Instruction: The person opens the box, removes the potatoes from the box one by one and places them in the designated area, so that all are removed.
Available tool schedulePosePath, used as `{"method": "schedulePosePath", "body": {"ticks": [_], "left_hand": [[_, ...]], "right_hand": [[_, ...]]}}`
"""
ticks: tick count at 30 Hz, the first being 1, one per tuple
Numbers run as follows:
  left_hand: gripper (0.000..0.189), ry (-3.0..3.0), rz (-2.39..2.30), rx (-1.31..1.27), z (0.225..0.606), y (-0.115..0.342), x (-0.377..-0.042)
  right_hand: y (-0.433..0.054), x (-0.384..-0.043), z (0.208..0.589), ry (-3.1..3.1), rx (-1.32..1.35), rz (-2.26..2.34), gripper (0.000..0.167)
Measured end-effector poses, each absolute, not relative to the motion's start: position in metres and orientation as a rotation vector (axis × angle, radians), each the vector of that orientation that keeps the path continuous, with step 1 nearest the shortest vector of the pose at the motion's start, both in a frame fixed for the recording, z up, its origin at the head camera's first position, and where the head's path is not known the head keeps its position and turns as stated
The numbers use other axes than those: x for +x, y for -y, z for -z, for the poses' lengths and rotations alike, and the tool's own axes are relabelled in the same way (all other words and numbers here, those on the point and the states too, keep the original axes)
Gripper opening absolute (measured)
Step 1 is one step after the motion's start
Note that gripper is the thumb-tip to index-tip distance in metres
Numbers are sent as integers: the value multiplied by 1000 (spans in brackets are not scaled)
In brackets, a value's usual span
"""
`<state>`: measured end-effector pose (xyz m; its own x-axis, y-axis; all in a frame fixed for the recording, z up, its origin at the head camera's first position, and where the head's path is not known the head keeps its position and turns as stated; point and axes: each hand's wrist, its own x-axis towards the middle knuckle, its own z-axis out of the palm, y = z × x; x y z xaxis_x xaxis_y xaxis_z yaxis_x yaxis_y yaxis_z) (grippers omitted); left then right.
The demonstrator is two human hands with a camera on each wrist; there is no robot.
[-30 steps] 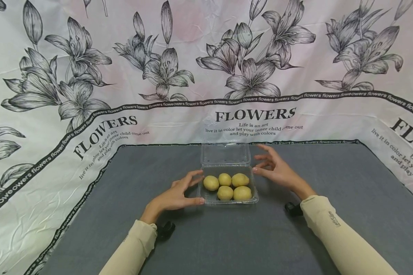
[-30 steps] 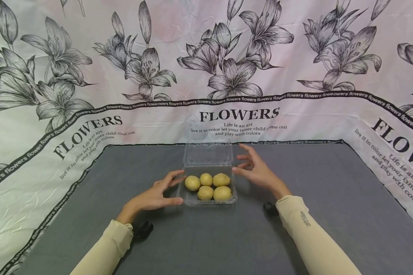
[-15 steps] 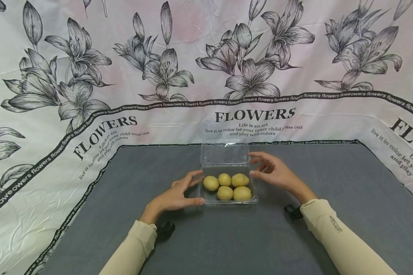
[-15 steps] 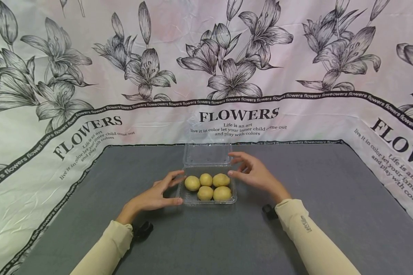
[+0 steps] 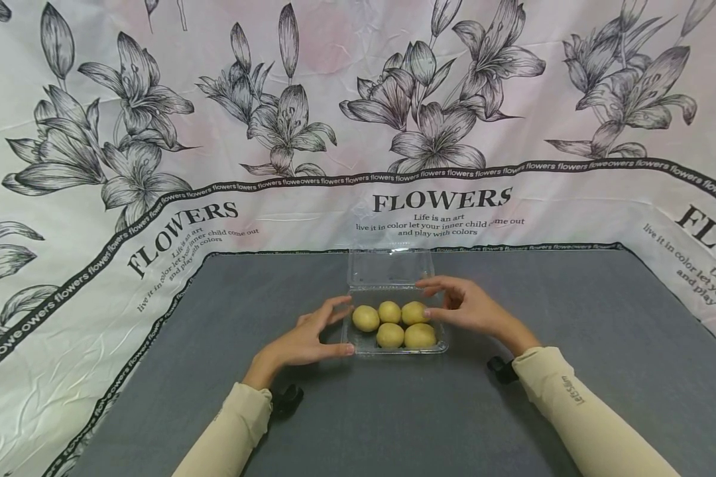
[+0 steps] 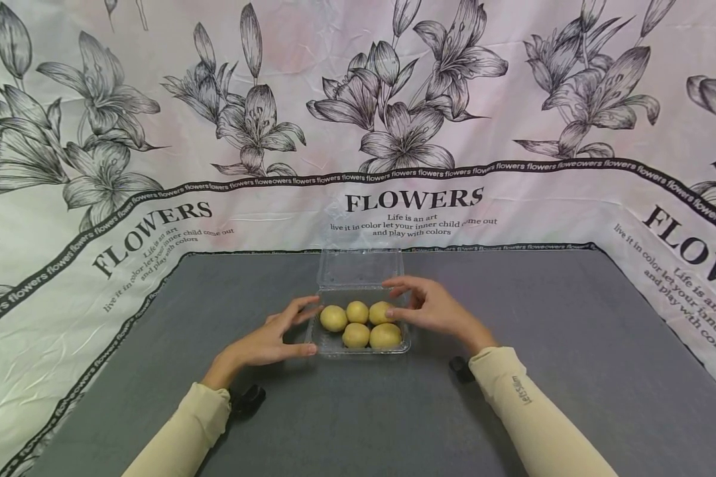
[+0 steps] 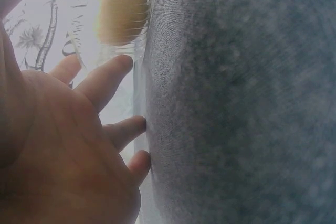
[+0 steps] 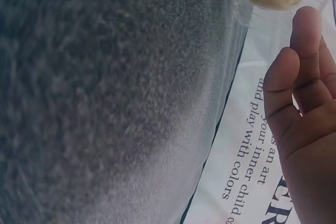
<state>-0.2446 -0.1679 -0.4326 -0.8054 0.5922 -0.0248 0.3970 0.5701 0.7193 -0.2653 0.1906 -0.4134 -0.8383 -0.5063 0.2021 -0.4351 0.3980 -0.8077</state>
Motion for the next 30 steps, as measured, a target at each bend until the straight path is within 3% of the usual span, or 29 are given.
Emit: {"method": "schedulePosePath", "body": {"ticks": [30], "left_hand": [[93,-2539,-1064,825,435,169,-246]], "right_hand": [[-175,-270,423,-2693,-972,1170,50]]}}
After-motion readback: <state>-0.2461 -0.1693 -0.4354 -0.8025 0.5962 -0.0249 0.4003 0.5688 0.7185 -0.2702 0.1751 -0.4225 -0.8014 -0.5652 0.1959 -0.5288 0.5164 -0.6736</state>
